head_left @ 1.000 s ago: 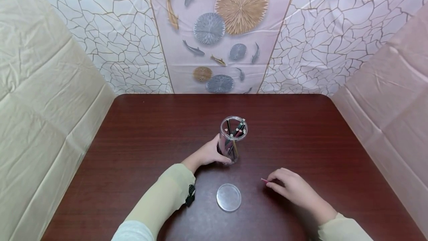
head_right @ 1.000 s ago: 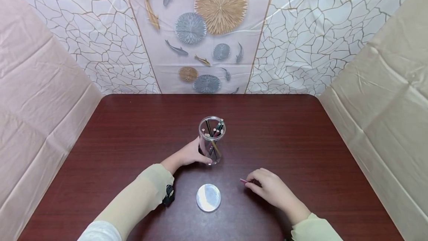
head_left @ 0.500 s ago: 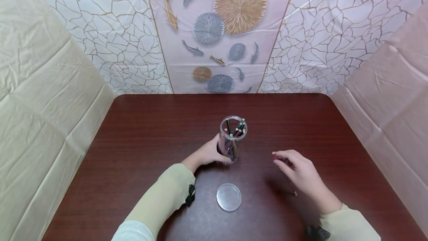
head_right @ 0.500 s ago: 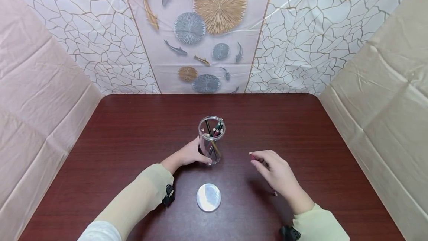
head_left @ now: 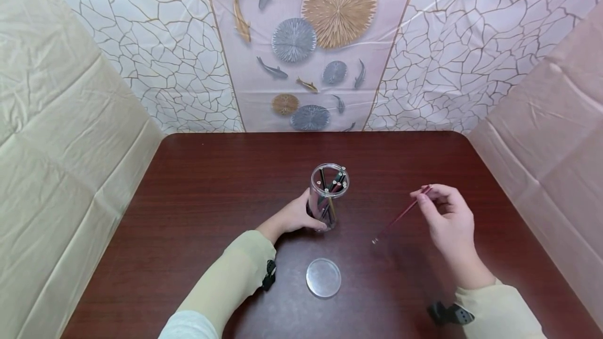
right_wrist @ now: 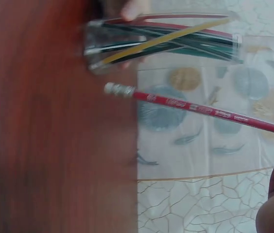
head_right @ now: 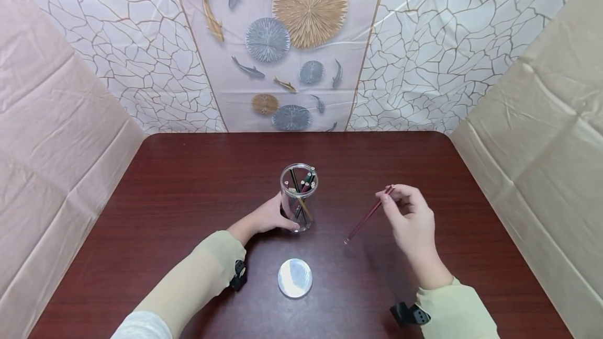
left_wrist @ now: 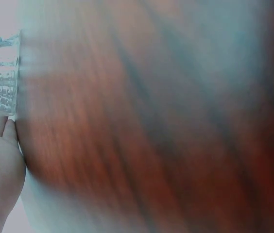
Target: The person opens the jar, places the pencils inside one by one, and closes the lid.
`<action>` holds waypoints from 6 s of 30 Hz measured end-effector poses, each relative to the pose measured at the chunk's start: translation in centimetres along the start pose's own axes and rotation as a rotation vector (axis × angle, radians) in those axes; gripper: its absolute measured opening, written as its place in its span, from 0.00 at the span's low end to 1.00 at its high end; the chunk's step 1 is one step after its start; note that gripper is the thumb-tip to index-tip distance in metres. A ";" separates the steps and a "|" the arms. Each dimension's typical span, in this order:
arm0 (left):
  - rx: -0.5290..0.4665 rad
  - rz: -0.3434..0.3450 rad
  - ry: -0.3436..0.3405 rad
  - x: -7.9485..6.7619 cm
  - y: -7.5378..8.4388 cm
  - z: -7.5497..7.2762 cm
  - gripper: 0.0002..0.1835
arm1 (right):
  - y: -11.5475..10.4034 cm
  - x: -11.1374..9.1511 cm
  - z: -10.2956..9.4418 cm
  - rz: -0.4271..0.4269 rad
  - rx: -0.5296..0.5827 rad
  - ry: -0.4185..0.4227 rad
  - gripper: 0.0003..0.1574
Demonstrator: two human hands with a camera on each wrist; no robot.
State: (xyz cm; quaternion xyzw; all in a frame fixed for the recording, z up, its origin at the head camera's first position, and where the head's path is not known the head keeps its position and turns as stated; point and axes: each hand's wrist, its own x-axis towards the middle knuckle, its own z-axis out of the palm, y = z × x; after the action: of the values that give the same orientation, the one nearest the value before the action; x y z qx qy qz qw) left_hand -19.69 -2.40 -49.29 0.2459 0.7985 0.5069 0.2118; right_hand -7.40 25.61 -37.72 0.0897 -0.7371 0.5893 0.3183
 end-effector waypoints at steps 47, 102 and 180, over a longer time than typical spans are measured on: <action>0.019 0.004 -0.002 0.0 -0.1 0.0 0.49 | -4.5 4.4 5.5 -0.183 0.536 0.223 0.12; 0.029 0.023 0.007 -0.1 -0.1 -0.2 0.47 | -0.4 4.6 10.1 -0.459 -0.507 -0.327 0.16; 0.072 -0.005 0.003 0.0 -0.2 -0.1 0.45 | 3.0 -0.3 7.1 -0.198 -0.499 -0.307 0.25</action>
State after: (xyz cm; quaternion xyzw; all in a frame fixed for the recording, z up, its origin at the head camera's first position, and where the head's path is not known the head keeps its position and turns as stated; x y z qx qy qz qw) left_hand -19.80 -2.53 -49.46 0.2506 0.8172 0.4776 0.2032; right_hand -11.24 19.77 -41.05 0.1681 -0.8862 0.3360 0.2711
